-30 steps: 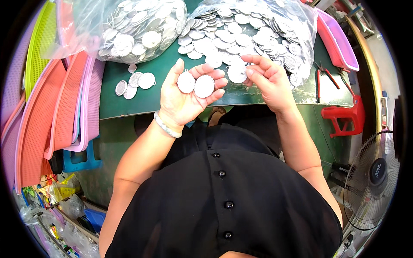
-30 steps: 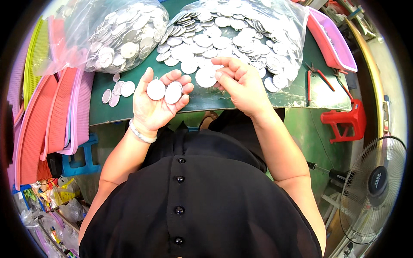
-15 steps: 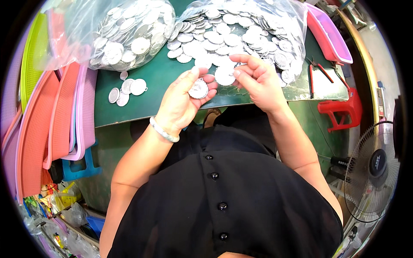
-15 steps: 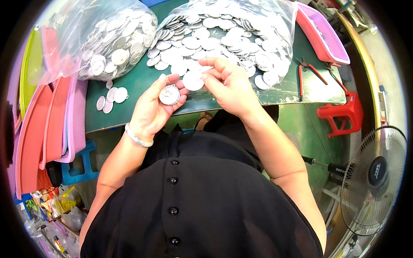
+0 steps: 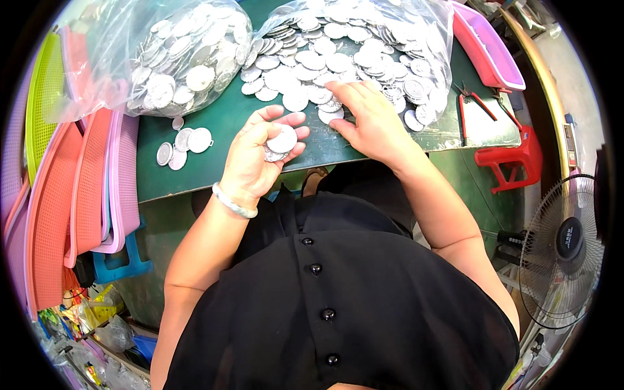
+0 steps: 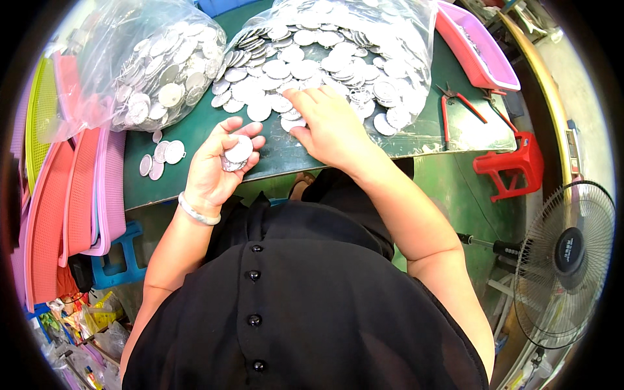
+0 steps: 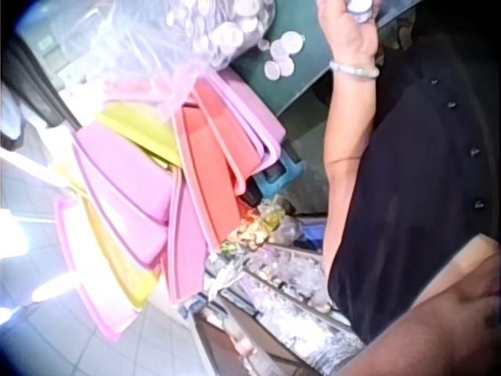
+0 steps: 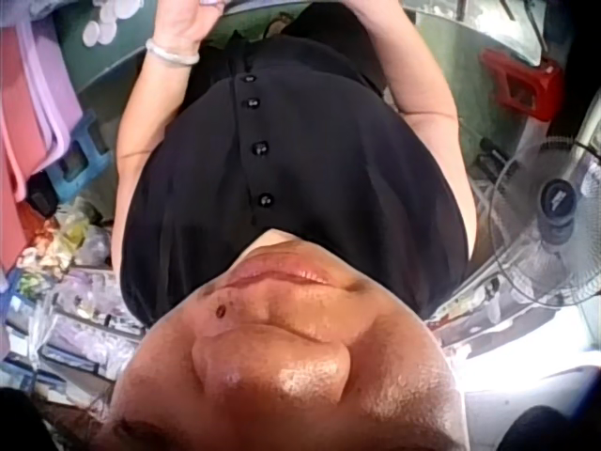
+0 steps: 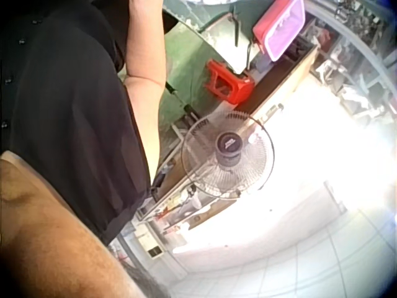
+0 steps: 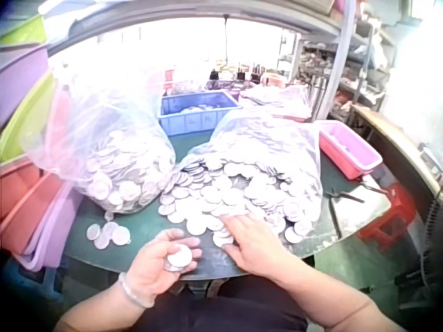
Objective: The person picks up small circular white badge components from a bag and trims excess material from their edges using a pair of red-handled nippers.
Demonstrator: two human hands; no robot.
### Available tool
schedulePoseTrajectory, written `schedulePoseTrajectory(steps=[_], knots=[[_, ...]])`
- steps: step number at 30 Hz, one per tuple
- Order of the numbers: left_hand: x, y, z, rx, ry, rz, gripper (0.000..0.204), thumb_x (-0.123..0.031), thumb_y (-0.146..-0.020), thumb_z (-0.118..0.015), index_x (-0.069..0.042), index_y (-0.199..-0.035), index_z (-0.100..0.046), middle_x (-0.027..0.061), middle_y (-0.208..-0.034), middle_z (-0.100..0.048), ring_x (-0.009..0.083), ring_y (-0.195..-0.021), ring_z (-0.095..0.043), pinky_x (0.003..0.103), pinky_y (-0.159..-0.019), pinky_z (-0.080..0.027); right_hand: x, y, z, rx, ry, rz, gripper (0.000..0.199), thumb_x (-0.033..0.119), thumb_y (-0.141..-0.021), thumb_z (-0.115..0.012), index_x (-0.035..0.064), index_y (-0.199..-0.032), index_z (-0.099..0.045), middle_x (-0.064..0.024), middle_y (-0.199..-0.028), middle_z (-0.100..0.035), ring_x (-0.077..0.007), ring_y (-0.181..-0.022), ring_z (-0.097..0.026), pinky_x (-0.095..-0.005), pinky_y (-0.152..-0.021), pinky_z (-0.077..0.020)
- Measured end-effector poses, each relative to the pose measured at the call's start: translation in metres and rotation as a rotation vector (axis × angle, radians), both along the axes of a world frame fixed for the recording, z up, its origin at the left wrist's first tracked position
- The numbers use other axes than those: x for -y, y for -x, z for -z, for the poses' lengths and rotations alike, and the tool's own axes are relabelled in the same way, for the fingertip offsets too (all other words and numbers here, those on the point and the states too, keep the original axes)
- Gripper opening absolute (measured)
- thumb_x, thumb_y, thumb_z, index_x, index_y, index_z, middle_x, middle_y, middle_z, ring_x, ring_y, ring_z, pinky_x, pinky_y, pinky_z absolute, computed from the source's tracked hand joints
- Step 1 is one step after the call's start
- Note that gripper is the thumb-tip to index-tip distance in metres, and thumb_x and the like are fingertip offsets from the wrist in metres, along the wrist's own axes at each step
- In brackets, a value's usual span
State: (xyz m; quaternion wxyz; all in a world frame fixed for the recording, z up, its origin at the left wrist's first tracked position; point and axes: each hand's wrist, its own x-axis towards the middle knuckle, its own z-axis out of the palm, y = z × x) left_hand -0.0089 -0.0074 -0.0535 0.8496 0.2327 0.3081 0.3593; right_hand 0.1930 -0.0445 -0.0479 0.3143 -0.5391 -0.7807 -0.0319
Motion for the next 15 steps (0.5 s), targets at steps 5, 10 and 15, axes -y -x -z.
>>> schedulePoseTrajectory(steps=[5,10,15], knots=[[-0.004,0.001,0.007,0.017,-0.051,0.066,0.015,-0.007,-0.083,-0.05,-0.002,-0.098,-0.051,0.01,-0.086,-0.056,0.0176,-0.071,-0.054,0.026,-0.056,-0.044,-0.007,-0.002,0.005,0.062,0.014,0.009,0.042,0.008,-0.07,-0.063,0.0035,-0.109,-0.05,-0.0095,-0.082,-0.057,-0.0264,-0.081,-0.052,-0.0346,-0.073,-0.0429],[-0.003,0.001,0.01,-0.013,-0.072,0.075,0.015,-0.007,-0.084,-0.051,-0.002,-0.098,-0.051,0.0079,-0.083,-0.055,0.0157,-0.07,-0.053,0.024,-0.055,-0.042,-0.01,-0.007,0.006,0.248,-0.088,-0.078,0.037,0.004,-0.069,-0.06,-0.002,-0.104,-0.05,-0.0071,-0.071,-0.055,-0.024,-0.074,-0.053,-0.032,-0.068,-0.0436],[-0.001,-0.003,0.008,-0.085,-0.096,0.076,0.013,-0.008,-0.085,-0.051,-0.002,-0.097,-0.052,0.0071,-0.082,-0.056,0.0157,-0.069,-0.055,0.025,-0.056,-0.046,-0.008,-0.011,-0.005,-0.312,0.073,0.003,0.029,0.005,-0.076,-0.057,-0.0047,-0.102,-0.052,-0.0076,-0.066,-0.058,-0.0168,-0.057,-0.052,-0.027,-0.057,-0.0434]])
